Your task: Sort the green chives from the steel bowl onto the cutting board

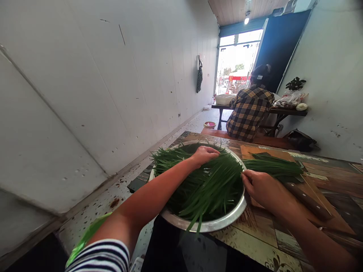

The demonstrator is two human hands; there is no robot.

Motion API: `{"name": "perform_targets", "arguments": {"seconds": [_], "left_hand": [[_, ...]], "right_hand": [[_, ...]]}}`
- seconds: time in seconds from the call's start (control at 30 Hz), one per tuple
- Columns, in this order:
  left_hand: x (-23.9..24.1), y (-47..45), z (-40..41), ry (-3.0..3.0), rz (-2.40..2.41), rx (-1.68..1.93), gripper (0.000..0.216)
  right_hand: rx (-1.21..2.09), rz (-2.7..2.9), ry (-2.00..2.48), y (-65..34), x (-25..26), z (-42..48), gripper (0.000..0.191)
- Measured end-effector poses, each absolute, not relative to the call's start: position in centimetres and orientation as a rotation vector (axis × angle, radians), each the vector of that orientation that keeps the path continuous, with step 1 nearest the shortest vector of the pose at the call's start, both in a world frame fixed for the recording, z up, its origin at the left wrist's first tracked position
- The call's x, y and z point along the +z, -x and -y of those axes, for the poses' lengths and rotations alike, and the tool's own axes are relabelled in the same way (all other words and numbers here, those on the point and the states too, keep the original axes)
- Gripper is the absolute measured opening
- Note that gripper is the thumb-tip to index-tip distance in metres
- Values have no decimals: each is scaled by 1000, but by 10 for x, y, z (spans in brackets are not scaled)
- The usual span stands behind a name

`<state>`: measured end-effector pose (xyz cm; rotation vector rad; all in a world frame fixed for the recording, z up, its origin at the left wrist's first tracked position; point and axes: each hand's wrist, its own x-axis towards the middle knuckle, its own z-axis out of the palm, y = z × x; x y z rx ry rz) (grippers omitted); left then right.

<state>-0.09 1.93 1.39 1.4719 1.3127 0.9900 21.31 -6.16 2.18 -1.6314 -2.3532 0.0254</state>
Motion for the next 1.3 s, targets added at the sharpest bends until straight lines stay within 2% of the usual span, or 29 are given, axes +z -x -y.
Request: {"name": "perform_targets", "arguments": {"seconds": [0.37,0.53,0.77,0.9,1.03,1.3], "left_hand": [[7,4,-24,-1530,-1259,952,34],[12,4,-22,-1730,-1202,862,31],[14,15,-30,-2005,-1523,944,26],[-2,17,-39,-2210,-1474,729,15],[-10,12,-41,-2319,-1540,613,15],[6,5,-29,-2132,-1554,844,23]], "right_hand": [[-51,2368,1607,-213,20,61,33],[-35,2372,1620,-212,21,60,32],[-87,2416,1624,-216,18,60,33],[-138,2439,1656,-214,22,67,31],[-162,2476,1693,-212,26,69,32],[-95,2464,1669,-213,23,65,33]]}}
